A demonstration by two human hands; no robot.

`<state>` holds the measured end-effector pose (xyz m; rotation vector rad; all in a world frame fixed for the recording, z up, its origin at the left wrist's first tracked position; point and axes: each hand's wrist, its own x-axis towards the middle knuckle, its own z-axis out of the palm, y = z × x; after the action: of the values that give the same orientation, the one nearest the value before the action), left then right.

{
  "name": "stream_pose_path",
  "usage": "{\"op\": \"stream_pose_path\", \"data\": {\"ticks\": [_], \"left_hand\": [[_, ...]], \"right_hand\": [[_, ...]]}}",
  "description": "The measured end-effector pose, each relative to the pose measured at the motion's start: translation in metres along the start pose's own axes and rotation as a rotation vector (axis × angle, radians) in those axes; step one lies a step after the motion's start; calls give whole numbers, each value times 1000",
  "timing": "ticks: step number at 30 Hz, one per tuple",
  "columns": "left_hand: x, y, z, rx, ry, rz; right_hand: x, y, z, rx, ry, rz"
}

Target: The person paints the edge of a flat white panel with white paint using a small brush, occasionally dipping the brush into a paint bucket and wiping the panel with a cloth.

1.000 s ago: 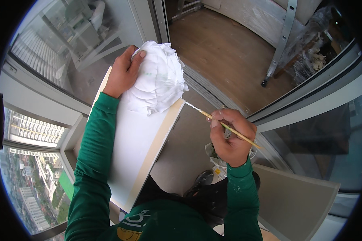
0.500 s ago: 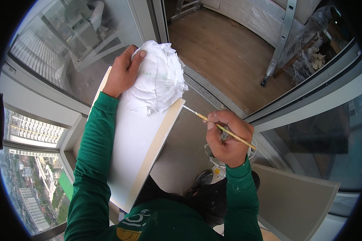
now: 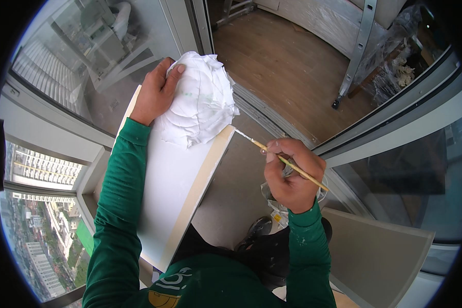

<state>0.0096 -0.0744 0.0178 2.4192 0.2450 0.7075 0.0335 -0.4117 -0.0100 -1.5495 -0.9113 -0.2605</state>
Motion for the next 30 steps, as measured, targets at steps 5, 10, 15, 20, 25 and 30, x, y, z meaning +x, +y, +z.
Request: {"op": "stream_pose_path", "data": {"ticks": [5, 10, 15, 20, 25, 30], "left_hand": [[1, 0, -1, 0, -5, 10], [0, -2, -3, -1, 17, 13], [-2, -6, -2, -22, 5, -1], [1, -17, -5, -69, 50, 30], [-2, -38, -16, -106, 56, 6], [-3, -38, -26, -113, 50, 1]], "right_hand": [[1, 1, -2, -10, -34, 24], [0, 1, 0, 41, 24, 26], [-3, 2, -2, 76, -25, 62], [-3, -2, -11, 371, 99, 148], [2, -6, -15, 560, 201, 177], [9, 1, -10, 604, 287, 274]]}}
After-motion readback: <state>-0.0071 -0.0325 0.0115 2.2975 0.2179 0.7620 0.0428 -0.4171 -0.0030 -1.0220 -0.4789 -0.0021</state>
